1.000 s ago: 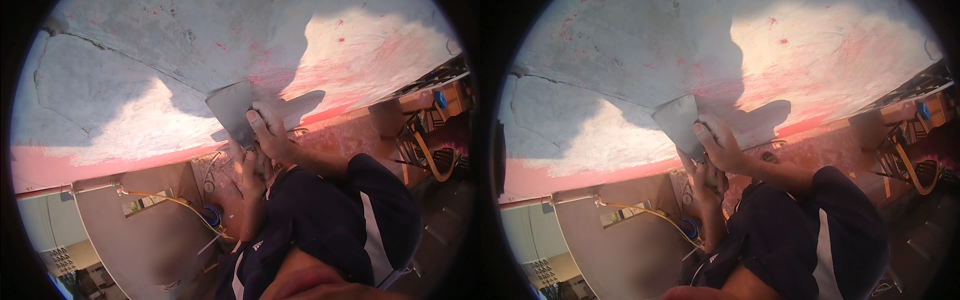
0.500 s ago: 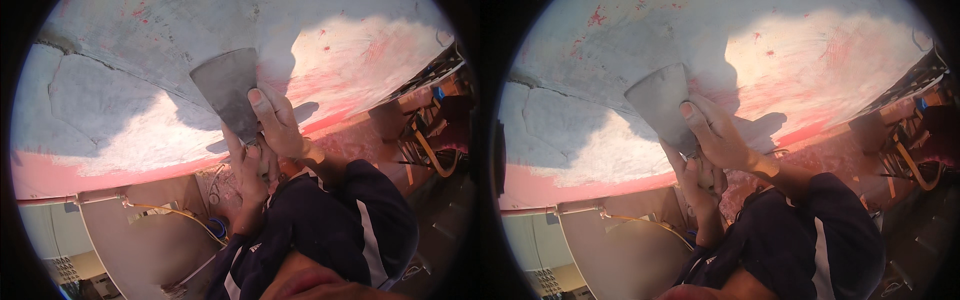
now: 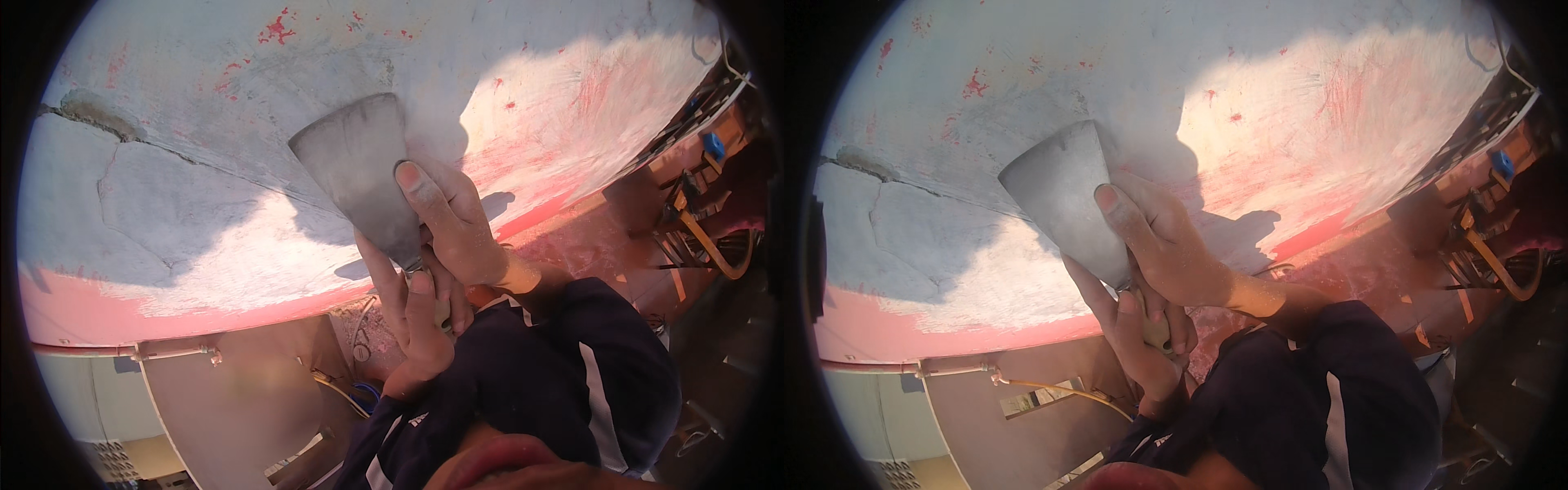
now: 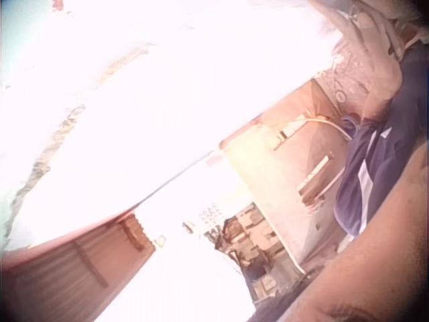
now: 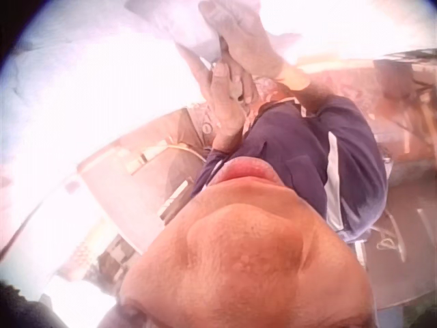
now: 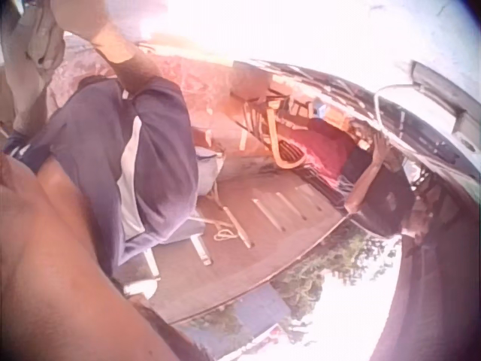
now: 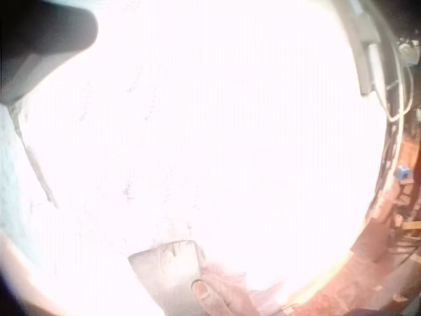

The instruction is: The person applies a grey plaster-like material to a ceiling using a trowel, smoothing the surface in repeated strokes. The person works on a large area of the ceiling, moving the trowel back and forth to spread and level the material.

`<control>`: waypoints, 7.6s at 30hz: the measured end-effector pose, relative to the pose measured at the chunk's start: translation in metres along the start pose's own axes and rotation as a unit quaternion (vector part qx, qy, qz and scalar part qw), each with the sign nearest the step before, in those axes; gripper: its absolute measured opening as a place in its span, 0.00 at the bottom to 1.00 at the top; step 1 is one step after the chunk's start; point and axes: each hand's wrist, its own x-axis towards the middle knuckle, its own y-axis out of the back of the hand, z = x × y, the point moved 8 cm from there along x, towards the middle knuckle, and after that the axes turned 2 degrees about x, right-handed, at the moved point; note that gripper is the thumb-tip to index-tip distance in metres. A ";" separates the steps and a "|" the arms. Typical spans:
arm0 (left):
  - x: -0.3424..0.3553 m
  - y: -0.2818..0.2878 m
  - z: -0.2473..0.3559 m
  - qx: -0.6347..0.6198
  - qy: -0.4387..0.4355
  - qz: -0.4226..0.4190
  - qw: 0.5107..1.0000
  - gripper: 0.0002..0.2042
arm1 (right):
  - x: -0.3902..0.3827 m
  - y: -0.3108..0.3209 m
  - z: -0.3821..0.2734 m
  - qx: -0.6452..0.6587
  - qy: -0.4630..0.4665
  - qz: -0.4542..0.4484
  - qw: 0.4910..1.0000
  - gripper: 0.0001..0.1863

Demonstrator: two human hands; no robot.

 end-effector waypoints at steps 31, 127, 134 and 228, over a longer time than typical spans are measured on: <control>0.005 -0.001 0.001 -0.105 0.023 -0.018 0.994 0.40 | 0.007 -0.003 -0.012 0.020 0.106 0.003 0.994 0.21; 0.021 0.068 0.082 0.736 -0.421 0.022 0.530 0.21 | -0.060 -0.083 0.074 0.255 -0.143 -0.203 0.934 0.28; 0.022 0.061 0.085 0.733 -0.426 0.040 0.529 0.19 | -0.054 -0.082 0.075 0.314 -0.171 -0.249 0.900 0.34; 0.036 0.014 0.132 0.717 -0.512 0.135 0.453 0.19 | -0.034 -0.086 0.023 0.208 -0.227 -0.174 0.935 0.28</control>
